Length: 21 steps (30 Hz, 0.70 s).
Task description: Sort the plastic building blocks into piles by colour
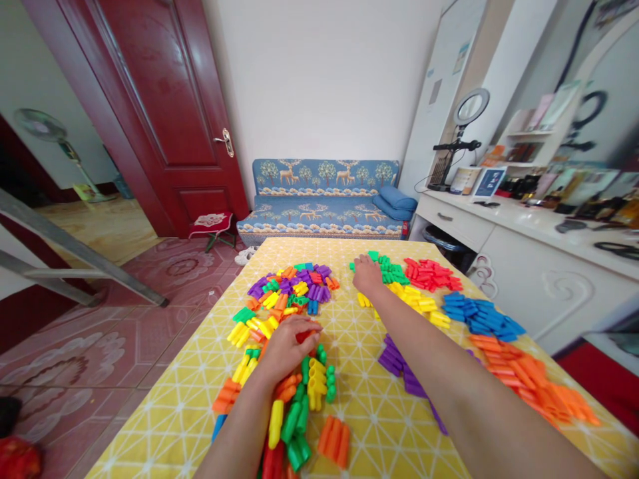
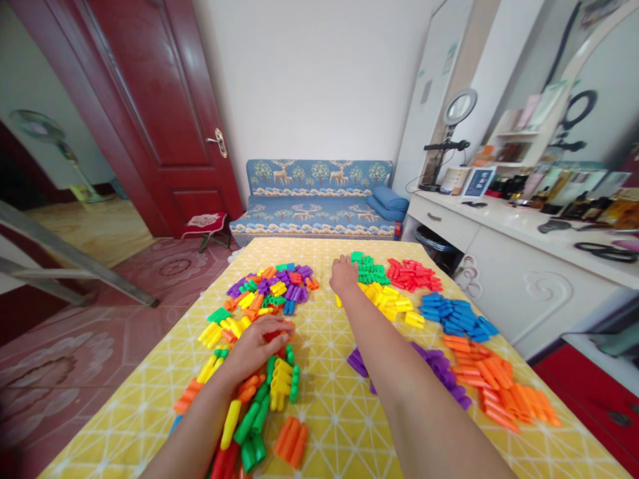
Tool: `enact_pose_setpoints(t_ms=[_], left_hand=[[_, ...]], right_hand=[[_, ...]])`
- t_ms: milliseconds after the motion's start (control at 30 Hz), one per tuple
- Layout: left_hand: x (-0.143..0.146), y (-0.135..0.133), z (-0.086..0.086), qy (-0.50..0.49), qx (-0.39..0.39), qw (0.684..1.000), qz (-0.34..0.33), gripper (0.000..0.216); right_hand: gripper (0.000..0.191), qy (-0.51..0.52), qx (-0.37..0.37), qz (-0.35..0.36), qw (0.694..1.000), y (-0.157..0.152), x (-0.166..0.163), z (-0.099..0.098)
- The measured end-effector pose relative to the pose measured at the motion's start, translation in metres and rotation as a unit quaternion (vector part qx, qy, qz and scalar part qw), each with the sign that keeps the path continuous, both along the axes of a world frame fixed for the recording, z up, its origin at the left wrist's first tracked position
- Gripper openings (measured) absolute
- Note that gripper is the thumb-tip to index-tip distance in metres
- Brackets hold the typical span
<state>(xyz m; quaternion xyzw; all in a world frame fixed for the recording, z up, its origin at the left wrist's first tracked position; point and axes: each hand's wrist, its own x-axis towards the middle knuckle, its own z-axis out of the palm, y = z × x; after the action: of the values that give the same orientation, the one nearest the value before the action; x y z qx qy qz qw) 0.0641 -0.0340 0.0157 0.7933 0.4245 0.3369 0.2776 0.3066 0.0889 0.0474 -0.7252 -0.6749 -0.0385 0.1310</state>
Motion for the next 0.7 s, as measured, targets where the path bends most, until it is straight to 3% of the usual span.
enact_pose_setpoints(t_ms=[133,267,367,500,567,700], left_hand=[[0.000,0.000,-0.001,0.003,-0.002,1.000,0.003,0.026],[0.000,0.002,-0.003,-0.003,0.003,1.000,0.000,0.027],[0.000,0.002,-0.002,-0.001,0.004,1.000,0.006,0.027],[0.000,0.002,-0.002,0.004,0.009,1.000,0.002,0.027],[0.000,0.002,-0.003,-0.001,0.009,1.000,0.004,0.027],[-0.001,0.003,-0.005,-0.001,0.009,1.000,0.007,0.028]], right_hand=[[0.047,0.035,0.008,0.007,0.999,-0.010,0.000,-0.006],[0.039,0.093,0.035,0.058,0.993,-0.040,-0.023,-0.007],[0.024,0.140,0.044,0.108,0.983,-0.082,-0.048,-0.008],[0.020,0.267,0.032,0.162,0.949,-0.154,-0.069,-0.014],[0.018,0.278,0.018,0.166,0.946,-0.184,-0.075,-0.019],[0.046,0.246,-0.022,0.174,0.953,-0.220,-0.083,-0.032]])
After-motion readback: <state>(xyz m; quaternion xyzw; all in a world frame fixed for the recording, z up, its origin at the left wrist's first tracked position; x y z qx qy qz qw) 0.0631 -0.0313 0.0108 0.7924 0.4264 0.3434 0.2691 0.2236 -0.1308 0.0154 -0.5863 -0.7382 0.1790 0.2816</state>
